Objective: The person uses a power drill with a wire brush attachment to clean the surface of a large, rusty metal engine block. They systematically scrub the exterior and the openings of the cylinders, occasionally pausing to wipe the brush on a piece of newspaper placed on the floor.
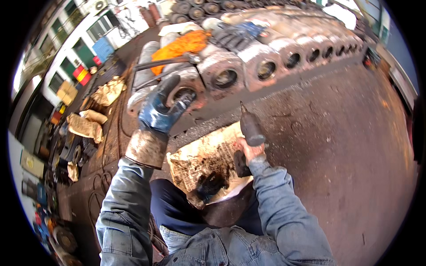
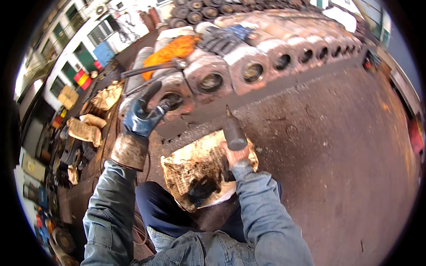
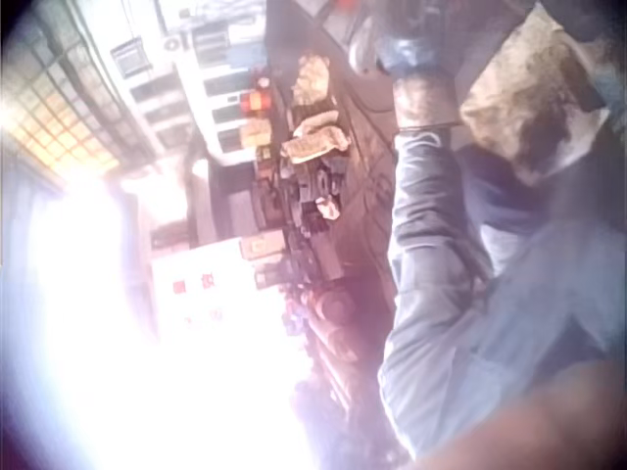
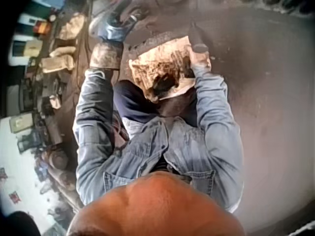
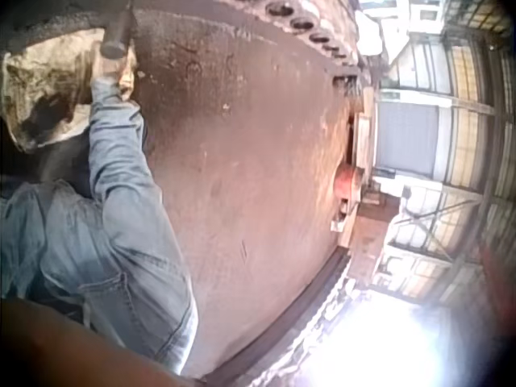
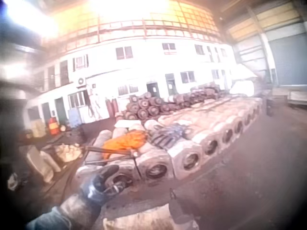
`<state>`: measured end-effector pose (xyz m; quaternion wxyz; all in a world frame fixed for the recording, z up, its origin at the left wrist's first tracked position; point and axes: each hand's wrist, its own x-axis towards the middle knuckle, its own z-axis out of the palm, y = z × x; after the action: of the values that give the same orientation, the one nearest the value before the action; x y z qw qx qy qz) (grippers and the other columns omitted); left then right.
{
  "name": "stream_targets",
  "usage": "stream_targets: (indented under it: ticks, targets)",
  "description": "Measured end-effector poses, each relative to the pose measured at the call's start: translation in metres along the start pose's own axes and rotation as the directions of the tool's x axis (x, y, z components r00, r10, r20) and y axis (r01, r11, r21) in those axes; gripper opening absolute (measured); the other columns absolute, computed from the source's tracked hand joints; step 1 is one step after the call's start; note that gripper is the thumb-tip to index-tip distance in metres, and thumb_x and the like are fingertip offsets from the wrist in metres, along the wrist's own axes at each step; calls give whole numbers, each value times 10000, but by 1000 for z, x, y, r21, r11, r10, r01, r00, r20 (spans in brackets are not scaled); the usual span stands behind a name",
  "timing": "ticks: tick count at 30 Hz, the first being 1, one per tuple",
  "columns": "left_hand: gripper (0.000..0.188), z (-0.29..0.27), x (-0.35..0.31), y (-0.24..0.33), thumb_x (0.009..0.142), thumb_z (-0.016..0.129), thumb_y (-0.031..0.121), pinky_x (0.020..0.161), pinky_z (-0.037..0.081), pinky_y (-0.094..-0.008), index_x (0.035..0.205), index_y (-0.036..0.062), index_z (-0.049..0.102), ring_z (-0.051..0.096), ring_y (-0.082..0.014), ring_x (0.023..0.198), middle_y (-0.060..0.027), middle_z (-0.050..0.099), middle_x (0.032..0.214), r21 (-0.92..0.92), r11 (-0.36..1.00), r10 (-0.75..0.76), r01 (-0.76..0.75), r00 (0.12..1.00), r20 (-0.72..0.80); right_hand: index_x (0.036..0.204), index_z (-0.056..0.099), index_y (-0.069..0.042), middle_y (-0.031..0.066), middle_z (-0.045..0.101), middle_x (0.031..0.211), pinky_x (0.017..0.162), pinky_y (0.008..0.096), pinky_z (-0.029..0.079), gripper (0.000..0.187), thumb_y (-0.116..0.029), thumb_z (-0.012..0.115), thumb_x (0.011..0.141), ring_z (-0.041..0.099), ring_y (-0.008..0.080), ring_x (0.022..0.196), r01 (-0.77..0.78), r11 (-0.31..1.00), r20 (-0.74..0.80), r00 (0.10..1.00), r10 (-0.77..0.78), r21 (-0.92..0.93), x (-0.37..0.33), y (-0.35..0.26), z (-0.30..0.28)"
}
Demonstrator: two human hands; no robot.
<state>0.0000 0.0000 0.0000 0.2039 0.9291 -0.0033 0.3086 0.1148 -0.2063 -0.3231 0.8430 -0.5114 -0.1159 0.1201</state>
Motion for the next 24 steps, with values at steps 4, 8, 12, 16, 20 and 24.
stream_targets:
  ticks: [4,8,12,16,20,24]
  targets:
    - [644,53,9,-15,827,791,142,1079,428,-383,1400,26,520,544,-262,1285,-155,576,1379,-205,979,-1,18,996,85,931,628,-62,20,637,749,514,295,515,266,-73,798,728,623,158,623,-168,986,-324,932,163,13,-34,-99,4]
    - [598,75,58,-7,818,792,186,1054,451,-412,1357,57,568,574,-306,1253,-175,617,1318,-57,984,172,-167,981,93,954,632,-47,20,624,739,505,300,485,283,-94,803,734,574,149,575,-90,987,-316,940,129,136,-14,-99,-24]
    - [557,100,104,-13,838,786,249,1022,481,-387,1324,54,599,600,-276,1222,-160,656,1264,199,938,269,-284,958,99,751,640,-28,30,558,595,498,318,420,137,-101,748,710,520,171,514,-101,976,-355,920,165,193,11,-112,-36]
    - [550,134,142,8,843,785,266,1014,487,-381,1317,52,606,606,-265,1214,-156,666,1247,130,949,271,-287,954,129,966,643,-18,51,586,667,519,329,453,272,-85,741,721,540,187,542,-35,959,-329,935,131,283,41,-107,-57]
    - [564,157,163,27,850,782,308,1013,491,-378,1318,45,608,616,-258,1201,-151,674,1236,195,950,200,-244,955,219,1003,640,-24,53,585,684,556,315,457,274,-92,731,754,548,181,571,-124,922,-259,938,229,367,52,-103,-65]
    - [625,192,169,28,841,779,356,1031,476,-383,1343,33,590,604,-282,1214,-194,627,1296,163,979,59,-119,941,333,1034,636,22,56,591,691,585,298,452,277,-80,700,784,540,176,585,-192,912,-184,945,272,363,57,-109,-76]
